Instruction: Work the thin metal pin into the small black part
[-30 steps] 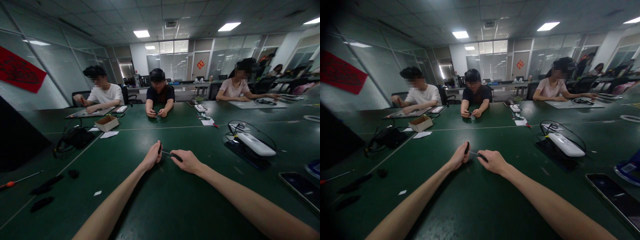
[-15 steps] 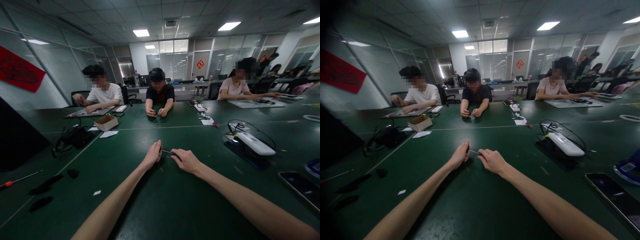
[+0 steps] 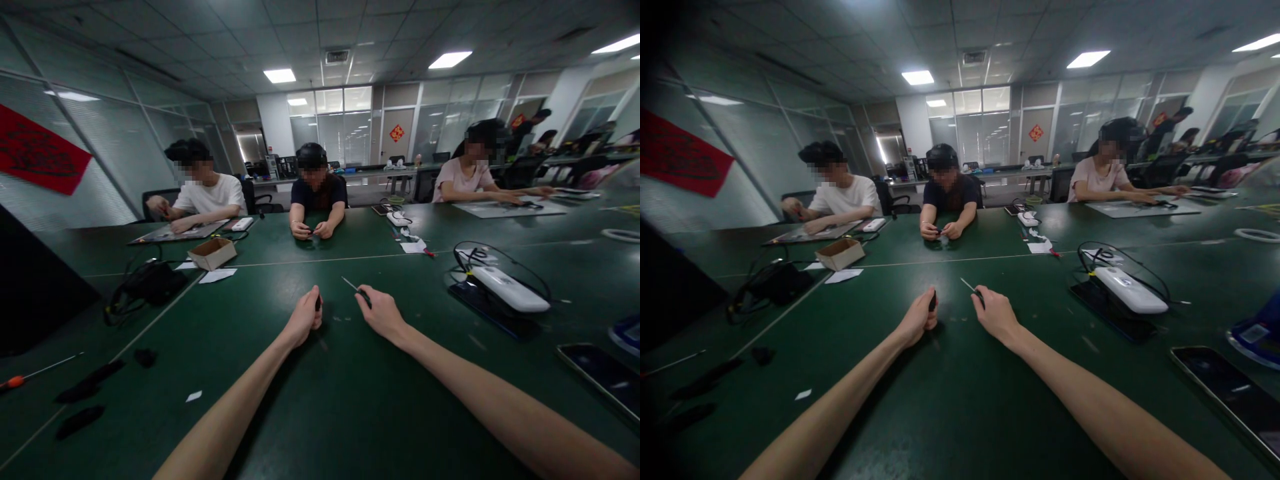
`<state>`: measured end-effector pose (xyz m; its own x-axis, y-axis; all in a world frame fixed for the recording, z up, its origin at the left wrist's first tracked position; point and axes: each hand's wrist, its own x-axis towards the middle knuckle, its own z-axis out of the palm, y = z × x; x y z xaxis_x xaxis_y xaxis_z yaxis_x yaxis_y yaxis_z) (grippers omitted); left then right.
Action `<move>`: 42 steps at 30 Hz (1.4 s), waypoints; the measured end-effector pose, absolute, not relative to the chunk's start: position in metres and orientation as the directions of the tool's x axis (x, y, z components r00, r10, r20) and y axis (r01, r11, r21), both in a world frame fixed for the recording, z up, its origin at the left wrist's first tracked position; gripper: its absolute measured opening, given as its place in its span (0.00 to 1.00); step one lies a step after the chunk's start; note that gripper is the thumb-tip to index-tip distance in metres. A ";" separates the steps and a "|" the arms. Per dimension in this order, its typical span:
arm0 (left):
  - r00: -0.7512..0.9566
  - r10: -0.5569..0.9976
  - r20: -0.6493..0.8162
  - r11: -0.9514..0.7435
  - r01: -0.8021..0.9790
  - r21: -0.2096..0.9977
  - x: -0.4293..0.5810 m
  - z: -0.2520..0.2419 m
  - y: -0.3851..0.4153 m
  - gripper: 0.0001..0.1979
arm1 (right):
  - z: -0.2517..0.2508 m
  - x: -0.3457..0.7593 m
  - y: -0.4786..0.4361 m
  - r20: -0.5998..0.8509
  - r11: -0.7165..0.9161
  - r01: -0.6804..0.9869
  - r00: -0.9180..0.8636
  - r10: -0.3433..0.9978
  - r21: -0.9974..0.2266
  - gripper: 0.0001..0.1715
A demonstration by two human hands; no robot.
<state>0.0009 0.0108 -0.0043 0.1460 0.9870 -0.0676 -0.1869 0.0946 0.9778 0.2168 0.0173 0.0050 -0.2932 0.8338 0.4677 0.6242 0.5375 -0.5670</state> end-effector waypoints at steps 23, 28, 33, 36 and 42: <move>0.442 0.879 0.175 -0.311 0.256 0.915 0.006 0.016 0.000 0.18 | 0.008 0.210 -0.001 0.502 0.767 0.541 -0.583 0.638 -0.346 0.21; 0.396 0.910 0.125 -0.235 0.241 0.942 0.005 0.016 -0.004 0.16 | 0.007 0.210 0.000 0.496 0.781 0.537 -0.607 0.621 -0.320 0.18; 0.331 0.940 0.081 -0.143 0.168 0.975 0.006 0.014 -0.005 0.17 | 0.008 0.210 -0.001 0.466 0.777 0.546 -0.625 0.626 -0.313 0.19; 0.276 0.958 0.072 -0.094 0.066 0.993 0.004 0.012 -0.003 0.17 | 0.013 0.210 -0.002 0.414 0.827 0.480 -0.715 0.563 -0.294 0.20; 0.210 0.978 0.019 0.021 -0.190 0.982 -0.002 0.005 0.005 0.18 | 0.016 0.208 -0.004 0.467 0.787 0.520 -0.634 0.616 -0.333 0.20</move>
